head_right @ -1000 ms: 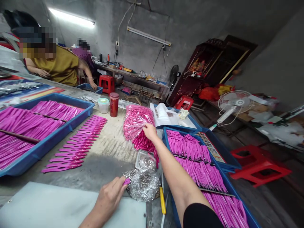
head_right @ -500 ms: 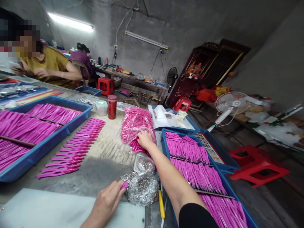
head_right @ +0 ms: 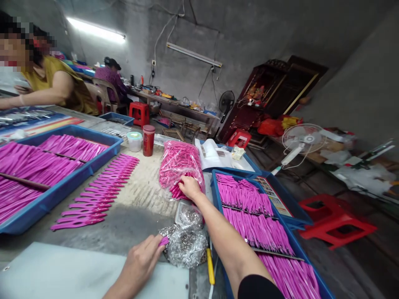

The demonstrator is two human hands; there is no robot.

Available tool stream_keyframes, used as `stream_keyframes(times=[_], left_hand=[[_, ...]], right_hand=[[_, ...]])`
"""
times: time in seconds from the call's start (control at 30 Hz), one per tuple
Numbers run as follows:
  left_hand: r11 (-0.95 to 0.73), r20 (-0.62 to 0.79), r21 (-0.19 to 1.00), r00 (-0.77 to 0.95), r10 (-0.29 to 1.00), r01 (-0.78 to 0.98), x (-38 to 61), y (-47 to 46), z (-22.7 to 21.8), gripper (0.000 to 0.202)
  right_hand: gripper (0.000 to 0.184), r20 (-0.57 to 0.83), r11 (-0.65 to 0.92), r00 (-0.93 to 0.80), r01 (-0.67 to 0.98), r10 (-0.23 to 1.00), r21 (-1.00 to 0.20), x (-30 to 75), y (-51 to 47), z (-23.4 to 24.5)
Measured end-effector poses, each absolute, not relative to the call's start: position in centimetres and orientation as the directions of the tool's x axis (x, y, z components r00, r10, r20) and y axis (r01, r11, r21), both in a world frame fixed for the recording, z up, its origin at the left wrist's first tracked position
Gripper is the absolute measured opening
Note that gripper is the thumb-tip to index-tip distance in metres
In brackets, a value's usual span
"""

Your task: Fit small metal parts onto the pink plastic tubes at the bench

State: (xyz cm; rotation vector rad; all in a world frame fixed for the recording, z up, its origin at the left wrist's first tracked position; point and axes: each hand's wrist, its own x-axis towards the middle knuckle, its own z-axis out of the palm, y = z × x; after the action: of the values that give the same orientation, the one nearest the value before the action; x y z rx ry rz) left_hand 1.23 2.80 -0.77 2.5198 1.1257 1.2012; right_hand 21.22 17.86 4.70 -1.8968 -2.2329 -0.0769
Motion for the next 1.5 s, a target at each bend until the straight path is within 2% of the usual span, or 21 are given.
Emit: stream_keyframes(times=[0.17,0.5,0.73,1.03,1.5], left_hand=[[-0.708,0.612,0.413,0.401,0.682,0.573,1.2,2.7,-0.6,0.021],[-0.733,0.637,0.407,0.406,0.655,0.545,1.1,2.8,-0.3,0.021],[-0.759,0.647,0.378,0.435,0.626,0.53,0.8,2.2,0.4,0.019],[-0.792,0.579,0.335,0.551,0.601,0.511,0.8,-0.1,2.8,0.021],[-0.807,0.492,0.292,0.643,0.587,0.513,1.1,-1.3,3.0,0.021]], right_hand=[[0.013,0.227,0.162,-0.112,0.962,0.967,-0.218,21.5,16.1,5.6],[0.011,0.247,0.285,-0.203,0.885,0.948,-0.368,22.0,9.1,10.2],[0.013,0.192,0.301,-0.232,0.754,0.954,-0.584,20.9,1.8,10.3],[0.013,0.234,0.26,-0.137,0.708,0.963,-0.656,19.1,-3.4,7.8],[0.015,0.211,0.237,-0.121,0.662,0.97,-0.711,18.7,-5.1,6.9]])
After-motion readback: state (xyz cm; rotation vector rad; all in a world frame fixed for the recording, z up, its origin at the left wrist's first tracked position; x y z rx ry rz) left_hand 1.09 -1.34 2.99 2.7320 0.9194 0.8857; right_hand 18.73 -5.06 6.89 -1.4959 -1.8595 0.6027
